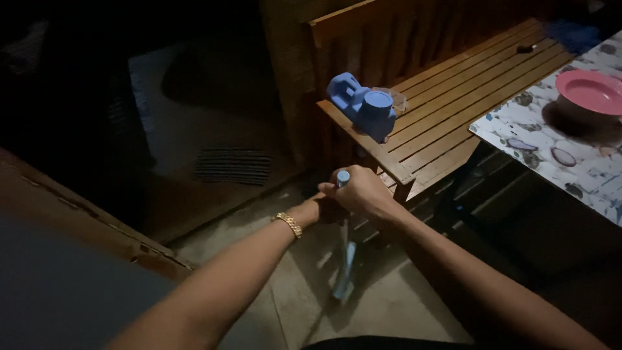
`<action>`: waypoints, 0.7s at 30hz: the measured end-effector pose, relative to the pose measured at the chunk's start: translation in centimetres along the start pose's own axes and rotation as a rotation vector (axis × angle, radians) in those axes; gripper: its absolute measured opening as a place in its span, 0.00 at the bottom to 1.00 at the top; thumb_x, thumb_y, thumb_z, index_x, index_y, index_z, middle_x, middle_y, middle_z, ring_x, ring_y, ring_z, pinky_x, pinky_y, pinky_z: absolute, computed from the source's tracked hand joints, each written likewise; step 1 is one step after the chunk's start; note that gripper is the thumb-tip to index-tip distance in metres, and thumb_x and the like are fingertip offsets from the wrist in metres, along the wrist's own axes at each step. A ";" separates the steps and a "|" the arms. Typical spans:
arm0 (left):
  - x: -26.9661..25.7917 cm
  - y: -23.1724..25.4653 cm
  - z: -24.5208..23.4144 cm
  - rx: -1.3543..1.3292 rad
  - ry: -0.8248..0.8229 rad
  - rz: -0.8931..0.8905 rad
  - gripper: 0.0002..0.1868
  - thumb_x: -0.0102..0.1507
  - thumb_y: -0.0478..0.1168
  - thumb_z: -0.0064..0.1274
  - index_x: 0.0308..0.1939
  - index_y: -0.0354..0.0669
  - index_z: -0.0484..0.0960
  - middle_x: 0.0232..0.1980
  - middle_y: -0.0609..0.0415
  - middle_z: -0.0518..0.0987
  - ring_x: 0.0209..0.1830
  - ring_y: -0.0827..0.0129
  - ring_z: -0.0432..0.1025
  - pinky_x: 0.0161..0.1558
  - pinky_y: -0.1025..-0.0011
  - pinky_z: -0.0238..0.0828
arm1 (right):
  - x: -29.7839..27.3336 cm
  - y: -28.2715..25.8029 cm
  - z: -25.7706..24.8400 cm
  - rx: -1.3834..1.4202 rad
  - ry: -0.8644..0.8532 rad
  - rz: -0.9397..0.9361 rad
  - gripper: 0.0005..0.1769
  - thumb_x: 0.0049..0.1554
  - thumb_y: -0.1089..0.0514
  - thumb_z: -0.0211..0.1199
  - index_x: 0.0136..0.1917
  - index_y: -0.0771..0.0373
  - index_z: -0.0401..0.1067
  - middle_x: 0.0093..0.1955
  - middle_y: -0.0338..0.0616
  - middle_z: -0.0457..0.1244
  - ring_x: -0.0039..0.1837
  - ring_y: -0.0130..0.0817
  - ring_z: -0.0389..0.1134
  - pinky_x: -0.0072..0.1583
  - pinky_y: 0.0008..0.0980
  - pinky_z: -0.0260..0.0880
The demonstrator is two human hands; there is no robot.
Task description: Sweeping the floor with a broom in a dining area.
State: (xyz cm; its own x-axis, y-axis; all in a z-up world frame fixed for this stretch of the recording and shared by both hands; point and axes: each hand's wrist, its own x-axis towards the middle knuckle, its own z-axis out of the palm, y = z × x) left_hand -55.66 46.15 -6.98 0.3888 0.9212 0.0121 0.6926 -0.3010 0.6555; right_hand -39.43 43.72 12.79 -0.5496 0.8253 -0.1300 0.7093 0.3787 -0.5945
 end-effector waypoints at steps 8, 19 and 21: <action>-3.2 0.3 1.7 -0.237 0.028 -0.133 0.17 0.63 0.41 0.47 0.53 0.43 0.80 0.49 0.49 0.82 0.49 0.62 0.75 0.52 0.63 0.70 | 0.3 8.3 7.6 0.327 0.066 -0.109 0.24 0.58 0.38 0.67 0.44 0.62 0.80 0.37 0.49 0.69 0.39 0.36 0.68 0.44 0.41 0.69; 2.1 3.4 6.6 -0.335 -0.141 -0.099 0.11 0.65 0.45 0.53 0.46 0.43 0.79 0.43 0.52 0.80 0.44 0.67 0.73 0.47 0.63 0.72 | -4.2 5.1 1.4 0.081 0.069 0.200 0.21 0.55 0.39 0.67 0.48 0.57 0.81 0.40 0.47 0.71 0.41 0.42 0.74 0.45 0.42 0.72; 2.8 5.2 3.7 -0.100 -0.173 -0.030 0.10 0.65 0.43 0.56 0.46 0.42 0.80 0.43 0.53 0.80 0.44 0.67 0.73 0.48 0.65 0.72 | -4.9 3.4 -0.5 0.065 0.116 0.161 0.22 0.56 0.39 0.67 0.47 0.60 0.80 0.38 0.49 0.71 0.39 0.42 0.73 0.43 0.43 0.72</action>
